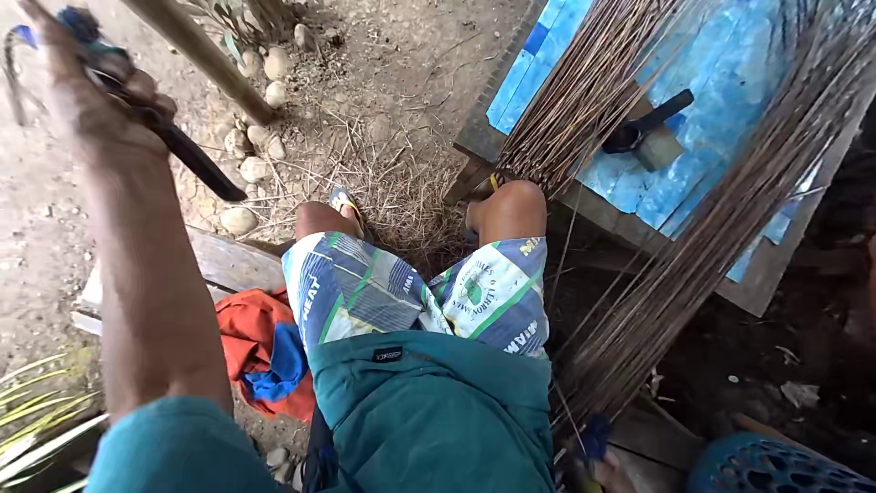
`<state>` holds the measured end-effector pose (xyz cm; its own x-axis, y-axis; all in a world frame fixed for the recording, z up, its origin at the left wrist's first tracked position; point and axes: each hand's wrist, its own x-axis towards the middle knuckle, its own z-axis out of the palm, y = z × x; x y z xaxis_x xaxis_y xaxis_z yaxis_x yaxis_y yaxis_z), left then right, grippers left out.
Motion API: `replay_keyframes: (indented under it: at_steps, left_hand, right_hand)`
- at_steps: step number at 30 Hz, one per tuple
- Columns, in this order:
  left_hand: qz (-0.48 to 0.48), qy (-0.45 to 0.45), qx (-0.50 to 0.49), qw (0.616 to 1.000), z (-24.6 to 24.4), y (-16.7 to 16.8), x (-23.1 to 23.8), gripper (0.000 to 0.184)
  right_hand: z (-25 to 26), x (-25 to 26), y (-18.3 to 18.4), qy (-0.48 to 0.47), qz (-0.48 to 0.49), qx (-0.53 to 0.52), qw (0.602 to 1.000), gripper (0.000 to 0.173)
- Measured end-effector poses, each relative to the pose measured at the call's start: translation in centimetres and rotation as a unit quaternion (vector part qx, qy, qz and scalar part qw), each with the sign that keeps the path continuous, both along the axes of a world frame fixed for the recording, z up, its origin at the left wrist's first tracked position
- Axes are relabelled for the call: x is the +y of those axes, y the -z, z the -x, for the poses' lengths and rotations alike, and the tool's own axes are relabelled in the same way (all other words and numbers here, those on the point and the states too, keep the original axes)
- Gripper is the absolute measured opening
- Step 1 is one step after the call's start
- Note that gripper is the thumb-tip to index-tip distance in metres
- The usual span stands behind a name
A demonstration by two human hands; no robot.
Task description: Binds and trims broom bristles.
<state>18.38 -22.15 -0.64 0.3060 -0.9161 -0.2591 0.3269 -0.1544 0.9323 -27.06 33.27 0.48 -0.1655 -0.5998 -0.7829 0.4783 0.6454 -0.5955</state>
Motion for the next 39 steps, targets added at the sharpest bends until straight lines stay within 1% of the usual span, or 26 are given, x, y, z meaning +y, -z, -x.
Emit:
replay_keyframes:
  at_steps: [2,4,5,6,7,8,9,11,13,15,17,19,21,22,23,24,25,26,27,29,31,32,34,35,37,39]
  left_hand:
    - [-0.008,0.151,-0.086,0.985,6.1,-1.2,5.2,0.034]
    - [-0.02,0.34,-0.128,0.932,13.0,-1.3,13.9,0.014]
    - [-0.012,0.433,-0.095,0.896,15.6,-0.3,18.5,0.011]
    - [0.017,0.503,-0.03,0.863,18.1,0.6,22.0,0.008]
    - [0.05,0.571,0.063,0.817,19.7,1.5,24.4,0.005]
    - [0.072,0.602,0.144,0.782,20.7,2.1,25.6,0.007]
    - [0.074,0.606,0.186,0.77,20.9,2.4,25.9,0.008]
    - [0.076,0.586,0.166,0.79,19.2,2.6,24.1,0.01]
    - [0.092,0.535,0.102,0.834,16.3,2.9,20.7,0.007]
    - [0.082,0.461,0.03,0.883,12.8,2.7,16.7,0.012]
    - [0.073,0.431,-0.037,0.898,8.7,2.0,12.1,0.022]
    - [0.052,0.392,-0.097,0.913,4.2,1.6,7.3,0.032]
    - [0.042,0.279,-0.108,0.953,-0.8,1.5,3.4,0.025]
    - [0.032,0.172,-0.107,0.979,-3.4,1.9,1.9,0.026]
    - [0.041,0.07,-0.069,0.994,-6.9,3.0,0.2,0.024]
    - [0.052,-0.009,-0.021,0.998,-10.0,4.3,-1.0,0.024]
    - [0.062,-0.059,0.002,0.996,-11.3,5.0,-1.5,0.025]
    - [0.066,-0.068,0.005,0.996,-10.7,4.7,-1.0,0.026]
    - [0.039,-0.039,-0.027,0.998,-7.6,3.1,0.6,0.028]
    - [-0.03,0.097,-0.122,0.987,2.7,-0.3,6.1,0.029]
    - [-0.033,0.29,-0.162,0.943,11.0,-1.0,14.3,0.01]
    - [-0.014,0.384,-0.133,0.914,14.2,-0.4,18.4,0.008]
    - [0.053,0.559,0.015,0.827,19.0,1.4,24.9,0.007]
    - [0.095,0.602,0.101,0.787,20.7,2.0,26.6,0.009]
    - [0.145,0.619,0.215,0.741,22.0,2.8,27.6,0.012]
    - [0.151,0.628,0.234,0.727,20.9,3.0,26.2,0.009]
  right_hand:
    - [-2.9,-4.5,0.8,0.011,0.093,0.01,0.996,0.013]
    - [-5.8,-10.5,0.9,0.01,0.158,-0.001,0.987,0.016]
    - [-6.7,-13.0,0.7,-0.003,0.181,-0.001,0.983,0.016]
    - [-7.3,-15.0,0.5,-0.023,0.205,0.007,0.978,0.015]
    - [-7.4,-16.2,0.5,-0.047,0.232,0.023,0.971,0.013]
    - [-7.1,-16.9,0.5,-0.073,0.258,0.042,0.963,0.012]
    - [-6.5,-16.9,0.3,-0.104,0.278,0.065,0.953,0.012]
    - [-5.5,-15.7,0.0,-0.171,0.297,0.118,0.932,0.014]
    - [-4.4,-13.4,0.0,-0.205,0.286,0.137,0.926,0.013]
    - [-3.0,-10.7,-0.1,-0.217,0.252,0.148,0.932,0.013]
    - [-1.1,-7.5,-0.2,-0.234,0.214,0.138,0.938,0.013]
    - [1.2,-3.9,0.2,-0.235,0.162,0.09,0.954,0.01]
    - [3.7,-0.1,1.0,-0.213,0.097,0.033,0.972,0.007]
    - [4.7,1.5,1.3,-0.188,0.065,0.016,0.98,0.006]
    - [5.4,2.8,1.3,-0.159,0.04,0.007,0.986,0.005]
    - [5.6,3.5,1.3,-0.13,0.029,0.003,0.991,0.008]
    - [5.2,3.3,1.1,-0.098,0.031,0.001,0.995,0.01]
    - [4.1,2.1,0.9,-0.069,0.04,-0.002,0.997,0.011]
    - [2.4,0.3,0.6,-0.041,0.054,-0.011,0.998,0.011]
    - [-1.4,-4.6,0.5,0.001,0.097,-0.053,0.994,0.014]
    - [-4.2,-9.3,1.0,0.013,0.152,-0.139,0.979,0.017]
    - [-5.1,-11.1,1.3,0.01,0.172,-0.176,0.969,0.02]
    - [-6.1,-13.6,1.2,-0.002,0.19,-0.21,0.959,0.022]
    - [-6.1,-14.2,1.1,-0.019,0.199,-0.211,0.957,0.021]
    - [-5.8,-14.5,0.6,-0.064,0.205,-0.19,0.958,0.019]
    - [-5.0,-13.8,0.2,-0.117,0.18,-0.147,0.966,0.015]
